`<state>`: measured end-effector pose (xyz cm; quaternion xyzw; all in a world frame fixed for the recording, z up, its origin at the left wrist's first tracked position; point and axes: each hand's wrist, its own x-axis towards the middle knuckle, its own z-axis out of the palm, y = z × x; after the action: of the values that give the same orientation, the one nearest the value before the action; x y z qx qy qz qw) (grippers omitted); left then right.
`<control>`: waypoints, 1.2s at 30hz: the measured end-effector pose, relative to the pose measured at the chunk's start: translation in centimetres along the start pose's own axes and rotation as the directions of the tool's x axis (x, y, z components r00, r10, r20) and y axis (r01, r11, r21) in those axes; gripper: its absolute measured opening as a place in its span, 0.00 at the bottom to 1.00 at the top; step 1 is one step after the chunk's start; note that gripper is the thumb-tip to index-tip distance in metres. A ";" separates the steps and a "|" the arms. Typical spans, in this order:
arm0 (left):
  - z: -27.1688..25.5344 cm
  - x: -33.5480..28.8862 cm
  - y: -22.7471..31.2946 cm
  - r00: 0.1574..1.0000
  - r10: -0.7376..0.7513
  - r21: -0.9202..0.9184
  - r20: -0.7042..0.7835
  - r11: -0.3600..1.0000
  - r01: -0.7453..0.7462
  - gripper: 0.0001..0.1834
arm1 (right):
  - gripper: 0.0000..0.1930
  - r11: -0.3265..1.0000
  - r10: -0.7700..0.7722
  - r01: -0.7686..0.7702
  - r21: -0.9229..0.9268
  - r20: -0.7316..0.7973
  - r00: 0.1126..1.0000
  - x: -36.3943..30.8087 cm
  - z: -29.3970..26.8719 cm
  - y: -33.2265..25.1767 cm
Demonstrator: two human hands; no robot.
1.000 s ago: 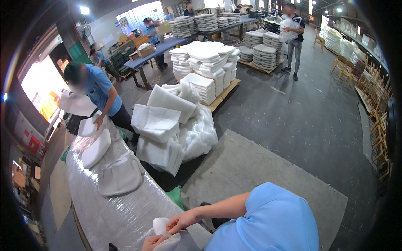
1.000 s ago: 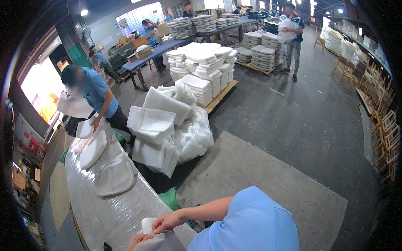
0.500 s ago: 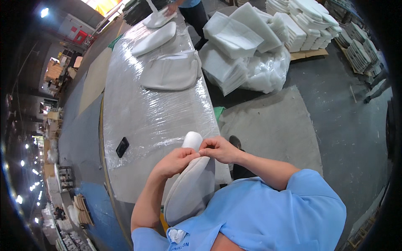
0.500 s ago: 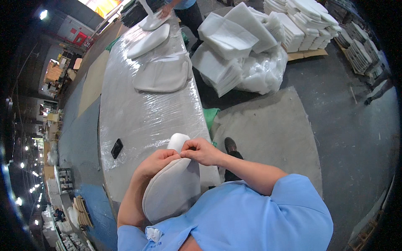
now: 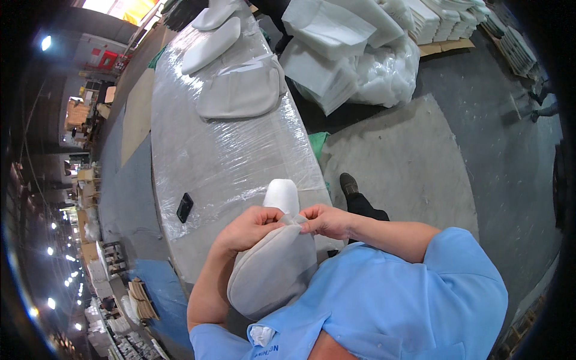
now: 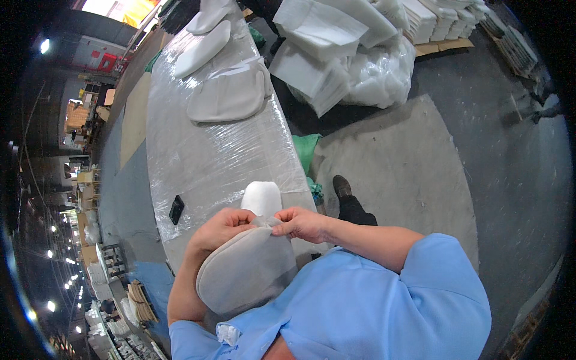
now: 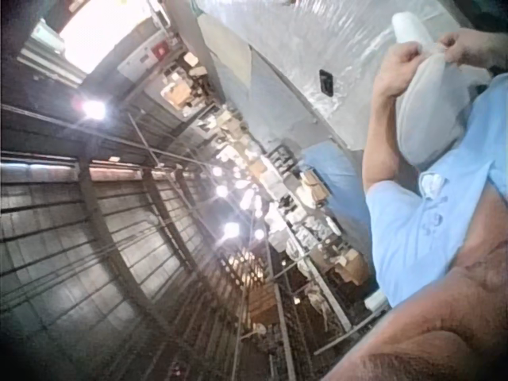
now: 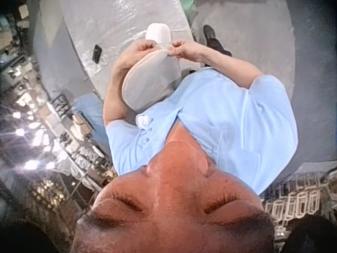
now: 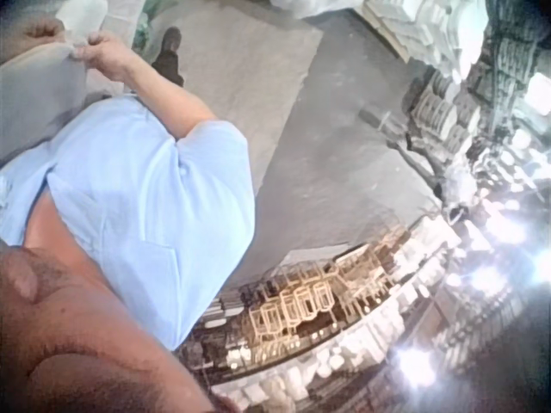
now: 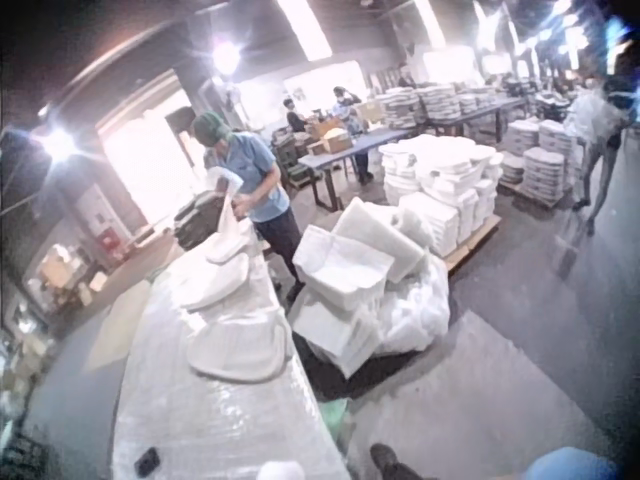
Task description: The person wraps white foam pads in gray fabric covers at a worktable. They pull the cover over each pad, smooth the fabric, and place the finished item on a nearby stack. A coworker performs similar wrapping across the table.
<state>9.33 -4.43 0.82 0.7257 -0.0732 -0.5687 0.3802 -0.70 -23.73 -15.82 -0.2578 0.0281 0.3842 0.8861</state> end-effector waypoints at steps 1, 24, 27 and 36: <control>0.0 0.0 0.0 1.000 0.001 -0.047 0.011 0.999 -0.001 0.10 | 0.10 0.997 -0.083 0.083 -0.007 -0.030 0.996 0.0 0.1 0.2; -1.6 0.5 -0.3 0.973 0.190 0.495 -0.128 0.863 -0.103 0.12 | 0.15 0.997 -0.063 0.062 -0.038 -0.028 0.998 0.9 2.7 -0.5; -1.6 0.5 -0.2 0.959 0.234 0.609 -0.160 0.788 -0.091 0.10 | 0.15 0.998 -0.031 0.028 -0.059 -0.051 0.998 1.3 2.2 -0.3; -1.3 2.0 -4.1 0.773 0.540 0.786 -0.334 0.612 -0.088 0.09 | 0.12 0.769 -0.355 0.178 -0.614 -0.179 0.917 2.6 2.1 -0.6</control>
<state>9.79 -2.01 -3.24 0.9177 -0.3160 -0.1805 0.1592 1.26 -21.32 -14.37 -0.5721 -0.0016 0.2016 0.7950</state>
